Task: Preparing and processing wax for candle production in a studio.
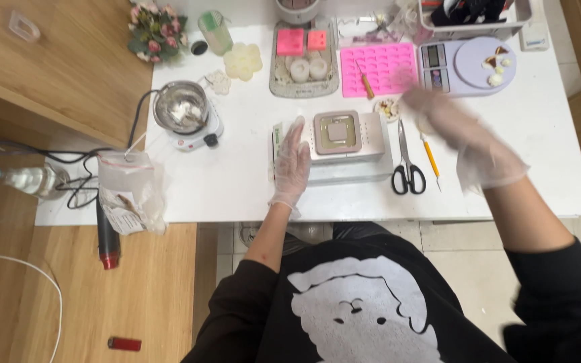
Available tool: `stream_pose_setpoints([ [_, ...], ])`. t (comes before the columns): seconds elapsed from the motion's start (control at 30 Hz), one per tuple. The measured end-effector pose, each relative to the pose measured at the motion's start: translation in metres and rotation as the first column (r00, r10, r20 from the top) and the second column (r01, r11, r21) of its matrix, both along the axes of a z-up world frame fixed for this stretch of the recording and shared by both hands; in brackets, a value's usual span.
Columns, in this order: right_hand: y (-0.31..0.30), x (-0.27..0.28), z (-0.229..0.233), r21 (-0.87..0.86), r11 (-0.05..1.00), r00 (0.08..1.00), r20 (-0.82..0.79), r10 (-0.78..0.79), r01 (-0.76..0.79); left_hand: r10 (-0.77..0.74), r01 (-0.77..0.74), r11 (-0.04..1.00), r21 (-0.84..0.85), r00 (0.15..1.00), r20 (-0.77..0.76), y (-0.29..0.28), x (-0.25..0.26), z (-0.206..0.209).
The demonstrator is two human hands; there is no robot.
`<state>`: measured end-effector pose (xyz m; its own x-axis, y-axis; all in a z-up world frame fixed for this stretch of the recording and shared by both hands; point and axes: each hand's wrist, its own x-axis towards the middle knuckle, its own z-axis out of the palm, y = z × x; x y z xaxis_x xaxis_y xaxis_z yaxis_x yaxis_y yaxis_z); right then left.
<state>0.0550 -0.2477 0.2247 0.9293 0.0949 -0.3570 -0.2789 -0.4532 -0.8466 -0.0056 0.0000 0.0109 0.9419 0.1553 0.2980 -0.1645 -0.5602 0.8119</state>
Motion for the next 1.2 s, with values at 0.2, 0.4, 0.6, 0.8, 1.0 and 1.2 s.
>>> stream_pose_setpoints([
  [0.2,-0.049,0.026,-0.098,0.082,0.460,0.418,-0.301,0.857,-0.884,0.012,-0.012,0.999,0.031,1.000,0.005,0.001,0.003,-0.003],
  [0.4,0.001,-0.003,-0.044,-0.249,0.746,0.779,-0.325,0.537,-0.618,0.008,-0.008,1.000,0.029,1.000,-0.004,0.002,0.003,-0.005],
  [0.6,0.001,-0.005,-0.031,0.070,0.929,0.907,0.256,0.334,-0.363,0.002,-0.004,0.999,-0.036,0.999,-0.044,-0.003,-0.004,0.016],
  [0.8,-0.004,0.013,-0.059,-0.069,0.497,0.493,-0.293,0.819,-0.865,0.014,-0.015,1.000,0.012,0.998,0.060,0.001,0.004,-0.008],
  [1.0,-0.003,0.020,-0.104,0.015,0.349,0.327,-0.311,0.892,-0.937,0.014,-0.016,1.000,0.022,0.996,0.086,0.003,0.005,-0.013],
  [1.2,0.012,-0.009,-0.031,-0.239,0.648,0.114,0.884,0.454,-0.723,-0.018,0.018,1.000,0.008,0.999,0.046,0.001,0.001,0.000],
])
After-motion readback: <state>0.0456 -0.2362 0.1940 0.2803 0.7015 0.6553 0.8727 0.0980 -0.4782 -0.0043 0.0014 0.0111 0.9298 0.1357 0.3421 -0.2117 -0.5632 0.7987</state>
